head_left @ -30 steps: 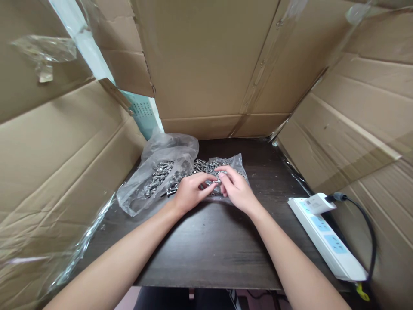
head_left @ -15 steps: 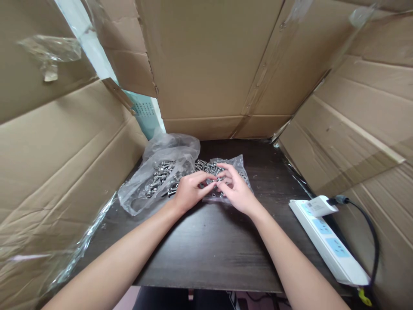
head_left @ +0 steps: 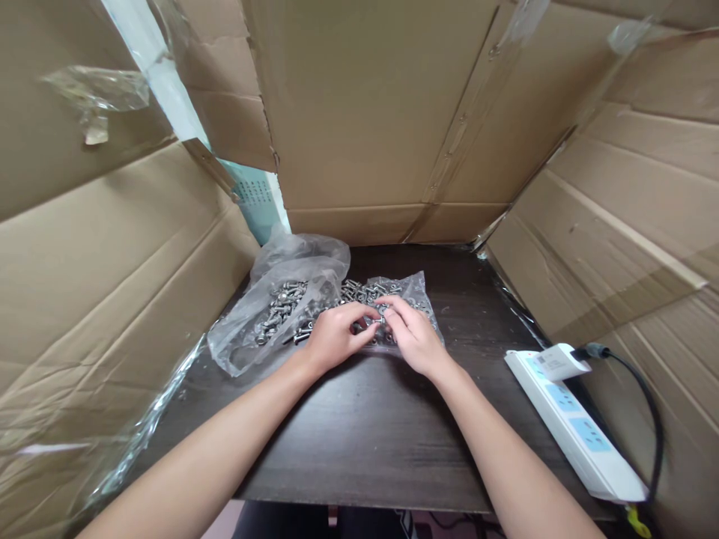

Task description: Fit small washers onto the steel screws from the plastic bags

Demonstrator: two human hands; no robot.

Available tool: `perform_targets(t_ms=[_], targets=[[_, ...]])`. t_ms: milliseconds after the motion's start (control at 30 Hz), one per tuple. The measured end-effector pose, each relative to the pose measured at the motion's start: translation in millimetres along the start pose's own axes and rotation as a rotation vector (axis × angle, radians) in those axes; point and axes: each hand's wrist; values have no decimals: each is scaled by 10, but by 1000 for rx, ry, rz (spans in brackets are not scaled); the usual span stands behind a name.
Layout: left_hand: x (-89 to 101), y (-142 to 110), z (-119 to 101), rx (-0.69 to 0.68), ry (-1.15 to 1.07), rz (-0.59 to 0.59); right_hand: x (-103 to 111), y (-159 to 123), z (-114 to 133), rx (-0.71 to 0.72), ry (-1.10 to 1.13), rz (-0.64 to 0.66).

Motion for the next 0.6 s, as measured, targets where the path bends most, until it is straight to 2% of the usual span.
perform_targets(t_ms=[100, 267, 433, 600], targets=[[10, 2, -16, -18, -10, 6, 3, 5, -4, 33, 87, -13], [13, 5, -24, -26, -22, -3, 8, 1, -2, -1, 11, -34], [13, 6, 12, -38, -24, -42, -3, -12, 34, 35, 108, -12], [9, 4, 19, 2, -14, -18, -26, -14, 28, 31, 114, -42]])
Point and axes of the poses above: each hand's wrist, its own y-axis towards the middle knuckle, its own x-axis out of the back of the hand, z = x × y, and after that the axes turned 10 degrees about -y, right-handed
